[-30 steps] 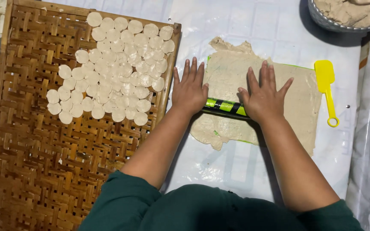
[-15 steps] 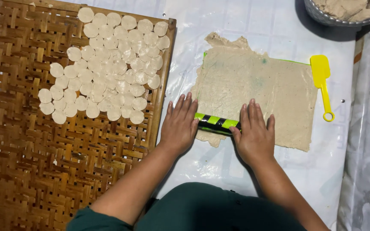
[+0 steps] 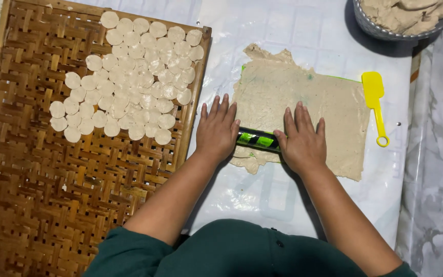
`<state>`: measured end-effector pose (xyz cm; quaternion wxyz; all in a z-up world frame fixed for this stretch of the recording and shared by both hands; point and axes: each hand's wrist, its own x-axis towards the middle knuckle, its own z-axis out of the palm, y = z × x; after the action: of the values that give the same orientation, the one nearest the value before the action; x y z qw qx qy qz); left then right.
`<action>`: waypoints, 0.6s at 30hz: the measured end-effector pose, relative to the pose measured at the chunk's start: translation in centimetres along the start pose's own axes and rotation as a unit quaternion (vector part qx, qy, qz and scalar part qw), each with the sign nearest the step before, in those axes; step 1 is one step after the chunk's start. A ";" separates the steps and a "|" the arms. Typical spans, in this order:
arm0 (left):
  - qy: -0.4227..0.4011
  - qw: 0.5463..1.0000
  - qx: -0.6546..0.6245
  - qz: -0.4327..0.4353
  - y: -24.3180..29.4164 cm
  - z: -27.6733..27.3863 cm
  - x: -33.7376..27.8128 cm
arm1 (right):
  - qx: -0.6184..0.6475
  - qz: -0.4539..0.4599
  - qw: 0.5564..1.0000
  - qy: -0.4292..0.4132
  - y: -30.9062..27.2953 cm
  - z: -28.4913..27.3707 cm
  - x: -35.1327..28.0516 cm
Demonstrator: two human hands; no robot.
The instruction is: Rolling out dough and cutting small circular pieces using a manual cutter.
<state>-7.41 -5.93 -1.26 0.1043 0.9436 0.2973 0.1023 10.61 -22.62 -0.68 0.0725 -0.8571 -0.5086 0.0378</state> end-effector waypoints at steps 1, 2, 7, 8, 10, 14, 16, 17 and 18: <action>0.000 1.000 0.001 -0.001 0.2 -0.4 -0.6 | 0.001 -0.001 1.000 0.000 -0.4 -0.3 -0.8; -0.004 1.000 0.000 -0.002 0.5 -0.7 -1.1 | -0.007 -0.001 1.000 -0.001 -0.8 -0.5 -1.5; 0.000 1.000 -0.005 0.006 1.2 -1.6 -6.3 | -0.006 -0.015 1.000 0.003 -2.7 -1.1 -6.9; 0.003 1.000 -0.011 0.009 1.4 -1.7 -7.2 | 0.022 -0.035 0.999 0.024 -2.7 -1.0 -8.0; 0.008 1.000 -0.016 0.007 1.7 -2.4 -8.5 | 0.051 -0.061 0.996 0.044 -2.8 -0.8 -9.6; -0.006 0.999 -0.035 -0.020 2.3 -3.7 -8.7 | 0.107 -0.099 0.985 0.089 -2.0 -1.6 -10.3; -0.005 0.999 -0.035 -0.020 2.6 -3.9 -8.2 | 0.116 -0.107 0.984 0.085 -1.4 -2.5 -9.9; 0.003 0.999 -0.040 -0.011 2.9 -3.8 -8.1 | 0.110 -0.110 0.984 0.084 -0.9 -2.9 -10.0; 0.012 0.999 -0.045 -0.001 3.2 -3.7 -7.9 | 0.105 -0.113 0.984 0.084 -0.5 -3.2 -10.0</action>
<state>-12.97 -12.64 2.05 0.1430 0.9362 0.2950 0.1268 5.83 -31.41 2.47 0.2082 -0.7817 -0.5878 0.0108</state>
